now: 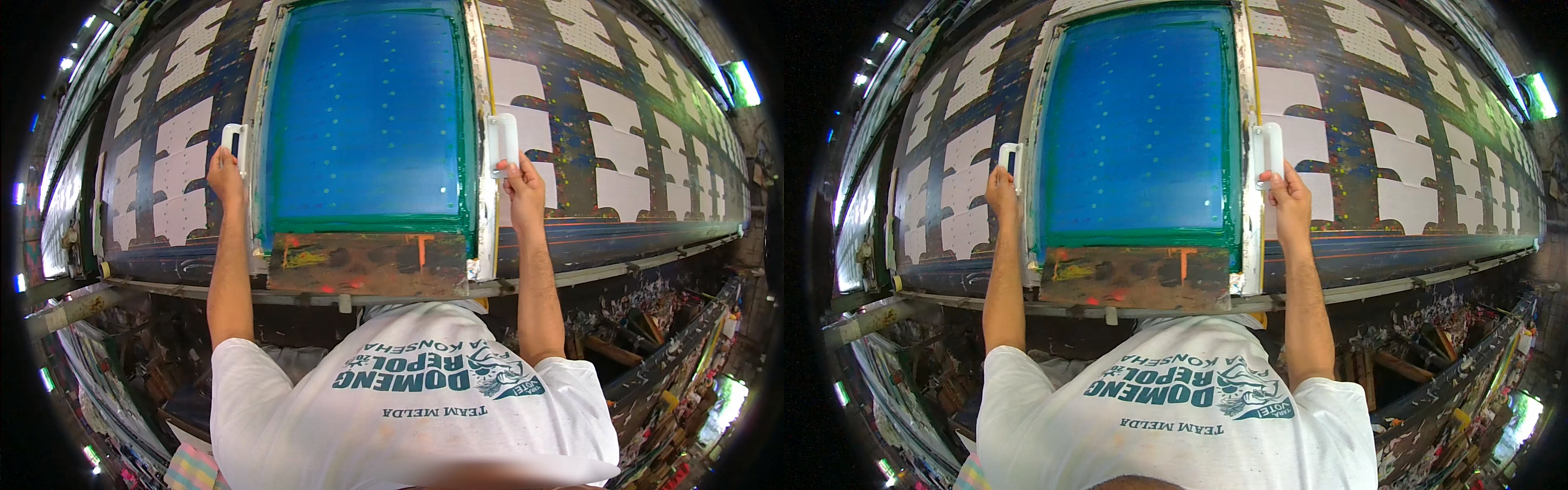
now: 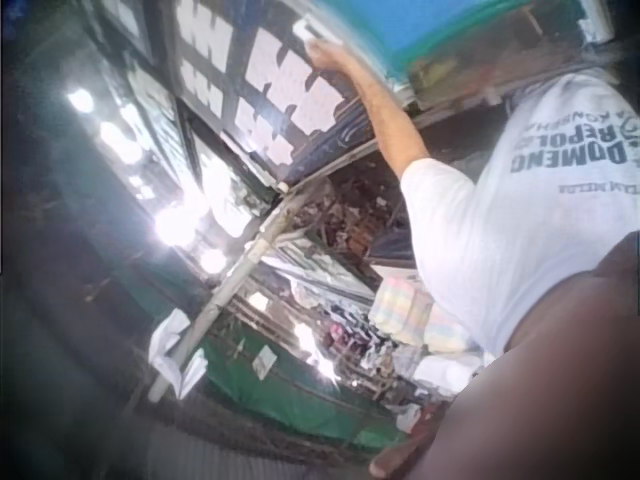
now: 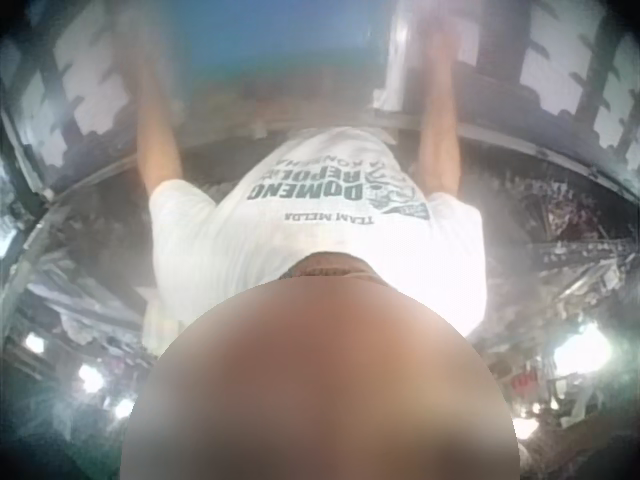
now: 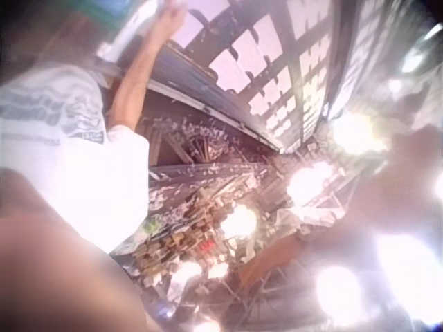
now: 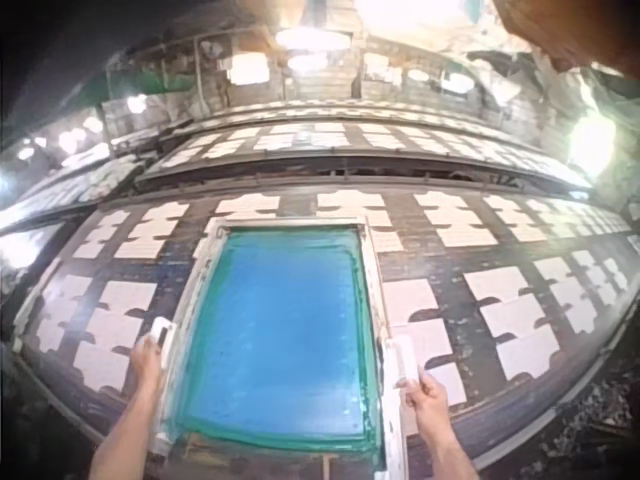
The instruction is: The person performs screen printing by placing a mesh screen over patterned fabric, using a squeegee to pull blue ink across the screen, and lifting the screen to reveal printed sections. The person repeats this process on multiple fabric pieces laid out on a workbench.
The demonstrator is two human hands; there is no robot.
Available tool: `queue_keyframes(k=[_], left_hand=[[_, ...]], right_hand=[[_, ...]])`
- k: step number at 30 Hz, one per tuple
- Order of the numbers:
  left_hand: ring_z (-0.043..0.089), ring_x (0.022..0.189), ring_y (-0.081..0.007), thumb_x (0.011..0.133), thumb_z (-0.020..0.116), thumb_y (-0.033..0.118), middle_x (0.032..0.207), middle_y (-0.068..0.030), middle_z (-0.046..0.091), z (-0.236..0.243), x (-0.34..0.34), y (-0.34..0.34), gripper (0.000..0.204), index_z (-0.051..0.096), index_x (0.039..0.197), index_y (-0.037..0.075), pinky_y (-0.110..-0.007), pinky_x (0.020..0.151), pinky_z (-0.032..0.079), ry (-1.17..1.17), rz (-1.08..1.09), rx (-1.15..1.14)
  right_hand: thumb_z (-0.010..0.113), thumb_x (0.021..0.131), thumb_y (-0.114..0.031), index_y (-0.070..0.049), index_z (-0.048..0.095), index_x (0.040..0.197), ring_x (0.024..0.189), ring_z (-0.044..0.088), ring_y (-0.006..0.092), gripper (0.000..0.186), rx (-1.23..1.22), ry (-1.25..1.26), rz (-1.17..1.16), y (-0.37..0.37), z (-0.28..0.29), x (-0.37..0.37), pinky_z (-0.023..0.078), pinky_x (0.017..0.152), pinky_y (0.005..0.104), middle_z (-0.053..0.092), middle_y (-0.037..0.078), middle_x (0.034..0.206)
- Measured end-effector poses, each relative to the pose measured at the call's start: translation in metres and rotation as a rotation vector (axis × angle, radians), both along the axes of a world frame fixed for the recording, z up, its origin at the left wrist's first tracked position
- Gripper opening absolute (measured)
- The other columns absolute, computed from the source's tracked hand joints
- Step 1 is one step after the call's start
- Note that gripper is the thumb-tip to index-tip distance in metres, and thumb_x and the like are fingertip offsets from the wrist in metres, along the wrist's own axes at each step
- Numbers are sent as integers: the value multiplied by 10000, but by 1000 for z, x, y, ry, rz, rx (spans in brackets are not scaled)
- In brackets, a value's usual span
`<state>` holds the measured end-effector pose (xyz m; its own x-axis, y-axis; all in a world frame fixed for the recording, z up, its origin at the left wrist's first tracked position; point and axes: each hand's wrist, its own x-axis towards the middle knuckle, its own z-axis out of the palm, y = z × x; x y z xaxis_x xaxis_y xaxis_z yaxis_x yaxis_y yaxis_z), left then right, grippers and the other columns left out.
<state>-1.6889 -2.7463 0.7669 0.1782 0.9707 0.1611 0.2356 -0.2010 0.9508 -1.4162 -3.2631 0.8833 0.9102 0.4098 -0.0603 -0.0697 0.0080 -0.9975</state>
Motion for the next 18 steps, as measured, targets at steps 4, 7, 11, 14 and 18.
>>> queue_keyframes(k=[4, 7, 11, 14, 18], left_hand=[[487, 664, -68, 1033, 621, 194, 766, 29, 584, 3, 60, -83, 274, 720, 1173, -19, -258, 603, 403, -100, -9, -46], [492, 659, -71, 1027, 632, 204, 777, 23, 592, 1, 92, -143, 272, 720, 1164, -13, -256, 596, 406, -108, -8, -89], [600, 750, -128, 1011, 654, 220, 885, -55, 684, -7, 122, -209, 311, 708, 1187, -30, -289, 678, 488, -69, 61, -75], [648, 828, -164, 959, 683, 171, 1010, -102, 730, -10, 133, -240, 317, 711, 1193, -41, -309, 754, 528, -83, 90, -54], [698, 936, -248, 912, 702, 190, 1043, -159, 750, -6, 141, -266, 344, 714, 1173, -34, -361, 866, 527, -66, 80, 26]], right_hand=[[551, 1055, -82, -26, 551, 1473, 685, 423, 16, 422, -21, 27, -65, -78, -9, 60, 367, 618, 190, 703, -17, 985], [554, 1067, -114, -36, 540, 1483, 684, 408, 12, 423, -57, 27, -58, -134, -16, 99, 345, 591, 171, 693, -38, 984], [560, 1047, -83, -30, 586, 1426, 687, 424, 31, 383, -98, 92, -98, -192, -27, 142, 344, 615, 187, 696, -2, 987], [578, 1054, -106, 3, 525, 1459, 695, 434, 31, 423, -93, 59, -32, -220, -35, 161, 369, 620, 197, 697, 28, 1004], [585, 1072, -162, -5, 544, 1428, 697, 428, 28, 391, -80, 59, -27, -244, -39, 175, 368, 621, 193, 678, 24, 993]])
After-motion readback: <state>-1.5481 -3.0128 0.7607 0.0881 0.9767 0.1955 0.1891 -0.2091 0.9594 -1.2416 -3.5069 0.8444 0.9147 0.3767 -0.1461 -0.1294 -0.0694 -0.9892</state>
